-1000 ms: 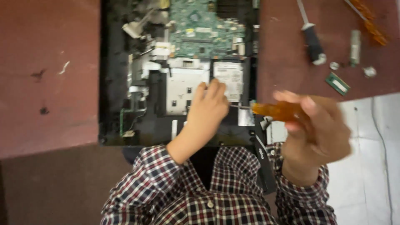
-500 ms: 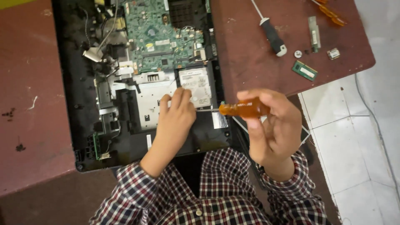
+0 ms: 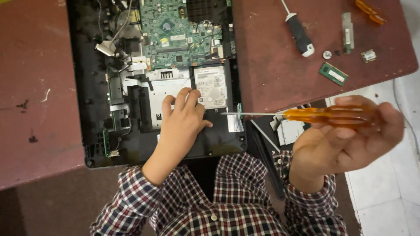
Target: The person uses a screwdriver to remove screws from the back of a disassembled laptop. They remove a metal cover plate, unscrew and lift out a hard drive, and then proceed to unscrew and remove a small circuit board component from the motherboard area.
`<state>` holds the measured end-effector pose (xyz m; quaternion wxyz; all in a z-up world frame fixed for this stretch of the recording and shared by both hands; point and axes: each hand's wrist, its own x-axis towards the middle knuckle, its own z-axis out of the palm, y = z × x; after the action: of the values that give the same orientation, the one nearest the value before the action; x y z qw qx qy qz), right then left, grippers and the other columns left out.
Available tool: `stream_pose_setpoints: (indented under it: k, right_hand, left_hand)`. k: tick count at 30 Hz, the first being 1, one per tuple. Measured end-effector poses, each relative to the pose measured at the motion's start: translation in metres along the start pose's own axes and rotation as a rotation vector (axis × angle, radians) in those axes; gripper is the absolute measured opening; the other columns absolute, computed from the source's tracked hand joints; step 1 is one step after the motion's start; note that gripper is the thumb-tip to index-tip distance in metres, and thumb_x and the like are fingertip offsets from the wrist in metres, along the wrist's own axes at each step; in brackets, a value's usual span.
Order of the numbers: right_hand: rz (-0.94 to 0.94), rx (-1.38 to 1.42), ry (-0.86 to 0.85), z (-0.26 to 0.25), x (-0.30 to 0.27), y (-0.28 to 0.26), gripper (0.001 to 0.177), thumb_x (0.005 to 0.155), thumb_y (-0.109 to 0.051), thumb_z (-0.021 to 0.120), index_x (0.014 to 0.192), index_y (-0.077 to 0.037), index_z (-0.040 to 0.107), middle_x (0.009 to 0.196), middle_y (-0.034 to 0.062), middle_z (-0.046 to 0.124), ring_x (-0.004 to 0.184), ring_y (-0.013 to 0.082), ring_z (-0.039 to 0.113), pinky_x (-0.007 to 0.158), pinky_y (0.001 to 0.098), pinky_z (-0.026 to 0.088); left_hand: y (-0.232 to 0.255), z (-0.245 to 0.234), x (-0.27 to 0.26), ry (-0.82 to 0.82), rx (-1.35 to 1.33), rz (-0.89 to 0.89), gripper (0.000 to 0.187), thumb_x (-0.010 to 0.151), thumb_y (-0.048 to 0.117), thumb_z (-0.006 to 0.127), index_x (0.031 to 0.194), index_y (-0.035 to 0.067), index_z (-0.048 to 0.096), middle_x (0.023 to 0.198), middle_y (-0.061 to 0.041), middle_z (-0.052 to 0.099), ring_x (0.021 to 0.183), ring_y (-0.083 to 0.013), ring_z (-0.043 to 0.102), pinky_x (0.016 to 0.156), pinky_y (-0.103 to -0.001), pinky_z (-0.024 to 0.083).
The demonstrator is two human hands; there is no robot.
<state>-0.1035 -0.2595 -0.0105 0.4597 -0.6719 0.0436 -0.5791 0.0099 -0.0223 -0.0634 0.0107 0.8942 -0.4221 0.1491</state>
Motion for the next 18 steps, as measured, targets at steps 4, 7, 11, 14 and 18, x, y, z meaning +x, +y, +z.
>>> stream_pose_setpoints:
  k: [4, 7, 11, 14, 18]
  right_hand:
    - [0.065, 0.095, -0.043, 0.015, -0.008, -0.008, 0.038, 0.11, -0.02, 0.058, 0.144, -0.009, 0.046, 0.113, 0.0285, 0.06, 0.09, 0.0269, 0.059, 0.065, 0.0387, 0.056]
    - [0.04, 0.061, -0.08, 0.019, -0.009, -0.01, 0.034, 0.111, -0.016, 0.056, 0.143, -0.011, 0.045, 0.115, 0.026, 0.059, 0.098, 0.0272, 0.06, 0.076, 0.0353, 0.055]
    - [-0.024, 0.044, -0.069, 0.014, -0.006, -0.005, 0.036, 0.11, -0.017, 0.056, 0.143, -0.01, 0.045, 0.114, 0.0291, 0.057, 0.094, 0.0318, 0.059, 0.069, 0.0398, 0.054]
    - [-0.024, 0.025, -0.043, 0.008, -0.007, -0.001, 0.039, 0.108, -0.02, 0.057, 0.144, -0.009, 0.046, 0.115, 0.0279, 0.056, 0.097, 0.0339, 0.059, 0.077, 0.0413, 0.054]
    - [-0.036, 0.002, -0.011, 0.0, -0.006, -0.001, 0.04, 0.108, -0.018, 0.058, 0.146, -0.011, 0.047, 0.118, 0.0271, 0.056, 0.099, 0.0325, 0.055, 0.089, 0.0448, 0.049]
  left_hand:
    - [0.004, 0.0, -0.006, -0.014, -0.115, -0.074, 0.041, 0.072, 0.041, 0.093, 0.087, 0.012, 0.068, 0.128, -0.006, 0.06, 0.129, -0.0298, 0.052, 0.098, -0.052, 0.037]
    - [0.01, 0.0, -0.005, -0.003, -0.162, -0.108, 0.018, 0.082, 0.02, 0.085, 0.084, 0.012, 0.069, 0.127, -0.005, 0.058, 0.127, -0.0308, 0.051, 0.097, -0.053, 0.037]
    - [0.012, 0.0, 0.001, 0.098, -0.069, -0.061, 0.024, 0.074, -0.009, 0.074, 0.073, 0.011, 0.061, 0.123, -0.007, 0.062, 0.125, -0.0294, 0.054, 0.095, -0.048, 0.039]
    - [0.013, 0.001, 0.007, 0.074, 0.036, -0.035, 0.023, 0.077, -0.003, 0.073, 0.07, 0.015, 0.061, 0.122, -0.006, 0.064, 0.124, -0.0266, 0.054, 0.095, -0.044, 0.04]
    - [0.013, 0.021, 0.009, 0.202, 0.108, -0.029, 0.021, 0.084, 0.002, 0.063, 0.068, 0.016, 0.06, 0.115, -0.004, 0.067, 0.12, -0.0222, 0.058, 0.092, -0.04, 0.04]
